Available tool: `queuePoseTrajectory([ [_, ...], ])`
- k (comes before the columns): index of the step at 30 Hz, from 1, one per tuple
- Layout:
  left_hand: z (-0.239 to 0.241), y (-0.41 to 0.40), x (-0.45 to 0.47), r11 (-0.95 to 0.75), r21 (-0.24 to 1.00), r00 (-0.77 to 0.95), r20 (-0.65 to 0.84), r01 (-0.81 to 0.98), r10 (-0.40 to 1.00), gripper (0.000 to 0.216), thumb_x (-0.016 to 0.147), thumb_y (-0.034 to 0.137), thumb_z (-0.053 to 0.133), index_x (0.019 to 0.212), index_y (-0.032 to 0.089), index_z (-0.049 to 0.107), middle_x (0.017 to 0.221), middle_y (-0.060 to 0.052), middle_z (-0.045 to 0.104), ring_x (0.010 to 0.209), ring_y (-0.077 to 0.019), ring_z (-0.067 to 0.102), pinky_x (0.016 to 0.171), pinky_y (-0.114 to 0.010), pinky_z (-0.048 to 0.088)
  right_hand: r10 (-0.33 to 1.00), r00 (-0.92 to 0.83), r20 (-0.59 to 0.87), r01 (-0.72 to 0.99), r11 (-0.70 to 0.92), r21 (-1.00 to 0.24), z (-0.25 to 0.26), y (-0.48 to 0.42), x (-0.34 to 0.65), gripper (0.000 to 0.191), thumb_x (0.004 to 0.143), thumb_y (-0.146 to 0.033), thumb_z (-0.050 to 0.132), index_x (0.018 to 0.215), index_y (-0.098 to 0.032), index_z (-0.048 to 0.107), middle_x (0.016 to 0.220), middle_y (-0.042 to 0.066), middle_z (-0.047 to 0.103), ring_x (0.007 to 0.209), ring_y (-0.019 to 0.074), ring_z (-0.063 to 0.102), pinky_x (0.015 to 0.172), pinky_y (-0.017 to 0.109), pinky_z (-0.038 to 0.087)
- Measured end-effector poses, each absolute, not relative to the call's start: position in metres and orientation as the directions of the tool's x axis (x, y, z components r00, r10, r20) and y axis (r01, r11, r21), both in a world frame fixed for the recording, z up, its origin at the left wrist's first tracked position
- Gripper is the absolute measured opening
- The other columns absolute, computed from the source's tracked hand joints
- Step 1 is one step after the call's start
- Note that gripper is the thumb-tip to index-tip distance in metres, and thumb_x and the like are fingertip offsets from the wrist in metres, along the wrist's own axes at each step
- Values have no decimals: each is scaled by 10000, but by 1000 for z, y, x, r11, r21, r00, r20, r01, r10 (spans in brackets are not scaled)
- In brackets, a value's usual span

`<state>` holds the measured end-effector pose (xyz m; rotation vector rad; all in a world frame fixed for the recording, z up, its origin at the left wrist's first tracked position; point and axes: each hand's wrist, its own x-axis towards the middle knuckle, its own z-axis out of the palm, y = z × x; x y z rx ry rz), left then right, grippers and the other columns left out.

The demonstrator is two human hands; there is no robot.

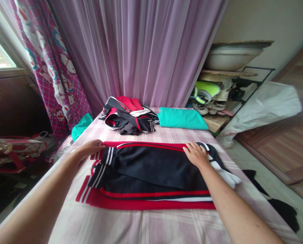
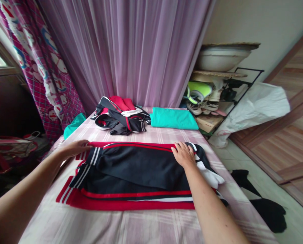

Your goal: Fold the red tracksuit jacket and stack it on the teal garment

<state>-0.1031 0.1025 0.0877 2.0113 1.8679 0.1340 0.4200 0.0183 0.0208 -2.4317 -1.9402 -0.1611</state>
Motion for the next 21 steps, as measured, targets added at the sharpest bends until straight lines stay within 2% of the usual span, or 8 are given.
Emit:
queuePoseTrajectory([
  [3,82,100,-103,46,413,34,-184,909,982,526,633,693,626,787,191,600,591,-6,582,534,-178,569,452,-262,382,970,225,92,972,-230,46,24,17,418,507,1002,-402,294,1417,-228,529,1518,71,485,1405,214,407,1171,432,257],
  [5,83,97,-100,88,510,14,-194,856,981,650,561,762,659,858,185,619,608,0,598,551,-184,586,449,-260,393,971,220,95,973,-226,47,25,17,417,505,1002,-398,294,1416,-229,531,1514,73,490,1399,216,414,1169,433,259],
  [8,88,92,-99,131,670,62,-257,730,964,765,557,853,596,920,183,658,738,-27,690,671,-205,646,542,-281,481,971,213,109,975,-219,43,24,17,417,511,1003,-397,287,1417,-222,531,1510,81,494,1394,222,421,1169,441,258],
  [10,89,90,-99,153,696,81,-291,702,953,780,596,889,515,885,184,679,781,-40,717,717,-216,659,598,-301,504,971,216,100,975,-220,33,23,18,419,516,1002,-402,288,1423,-221,525,1514,80,488,1400,223,412,1167,446,264],
  [12,88,90,-98,149,638,67,-300,755,952,755,628,885,472,814,182,678,713,-35,697,685,-215,646,588,-300,488,971,223,84,974,-226,27,22,19,420,516,999,-410,296,1425,-229,523,1517,77,485,1407,226,404,1161,452,275],
  [15,84,93,-95,104,478,38,-278,872,960,662,656,817,507,777,186,668,623,-21,651,641,-208,625,559,-279,450,973,216,82,975,-219,28,20,20,422,512,998,-416,300,1418,-237,531,1517,76,486,1407,229,402,1159,454,276],
  [18,83,96,-92,92,376,5,-248,922,969,603,712,729,518,920,191,695,712,-35,703,696,-214,653,586,-266,457,971,212,108,975,-217,40,16,20,423,511,999,-414,297,1412,-232,538,1510,77,492,1403,224,404,1159,443,271],
  [21,86,94,-90,81,254,-20,-231,964,973,592,821,660,410,1049,203,709,867,-62,760,767,-220,690,651,-267,487,967,209,146,975,-218,51,11,20,424,505,997,-414,295,1397,-243,550,1494,76,511,1390,225,419,1153,451,273],
])
